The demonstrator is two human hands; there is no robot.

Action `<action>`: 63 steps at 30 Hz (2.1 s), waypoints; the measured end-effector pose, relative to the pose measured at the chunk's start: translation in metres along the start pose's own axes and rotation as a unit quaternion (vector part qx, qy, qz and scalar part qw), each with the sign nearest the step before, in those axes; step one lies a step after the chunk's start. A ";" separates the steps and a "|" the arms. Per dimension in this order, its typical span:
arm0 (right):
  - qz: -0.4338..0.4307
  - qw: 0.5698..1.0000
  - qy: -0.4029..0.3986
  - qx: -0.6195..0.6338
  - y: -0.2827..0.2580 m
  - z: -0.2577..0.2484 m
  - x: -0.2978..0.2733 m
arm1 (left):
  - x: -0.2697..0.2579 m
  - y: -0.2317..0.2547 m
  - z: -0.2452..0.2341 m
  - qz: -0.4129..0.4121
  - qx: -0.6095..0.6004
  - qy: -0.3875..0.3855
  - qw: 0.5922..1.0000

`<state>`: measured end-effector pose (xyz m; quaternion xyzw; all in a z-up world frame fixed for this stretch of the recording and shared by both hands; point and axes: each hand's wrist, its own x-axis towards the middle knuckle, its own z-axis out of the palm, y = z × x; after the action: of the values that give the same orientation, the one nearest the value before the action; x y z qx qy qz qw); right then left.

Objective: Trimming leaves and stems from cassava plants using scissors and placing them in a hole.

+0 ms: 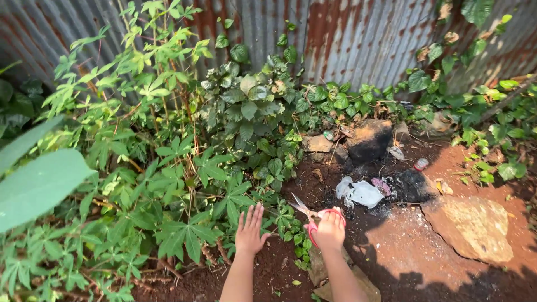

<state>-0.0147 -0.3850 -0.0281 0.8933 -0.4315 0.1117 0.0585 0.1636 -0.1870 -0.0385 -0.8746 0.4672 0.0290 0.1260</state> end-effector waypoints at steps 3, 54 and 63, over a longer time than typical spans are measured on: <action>-0.014 0.998 -0.067 -0.004 -0.005 -0.013 0.021 | 0.002 0.006 0.005 -0.059 -0.010 -0.002 0.998; -0.201 0.978 -0.058 -0.017 -0.028 0.052 0.259 | 0.223 -0.022 -0.046 -0.328 -0.125 0.132 0.927; -0.201 0.972 -0.107 -0.049 -0.058 0.048 0.271 | 0.226 -0.059 -0.057 -0.355 -0.146 0.082 0.920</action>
<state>0.2009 -0.5639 -0.0072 0.9645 -0.2519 -0.0203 0.0772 0.3351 -0.3529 -0.0098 -0.9911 0.1250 -0.0216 -0.0399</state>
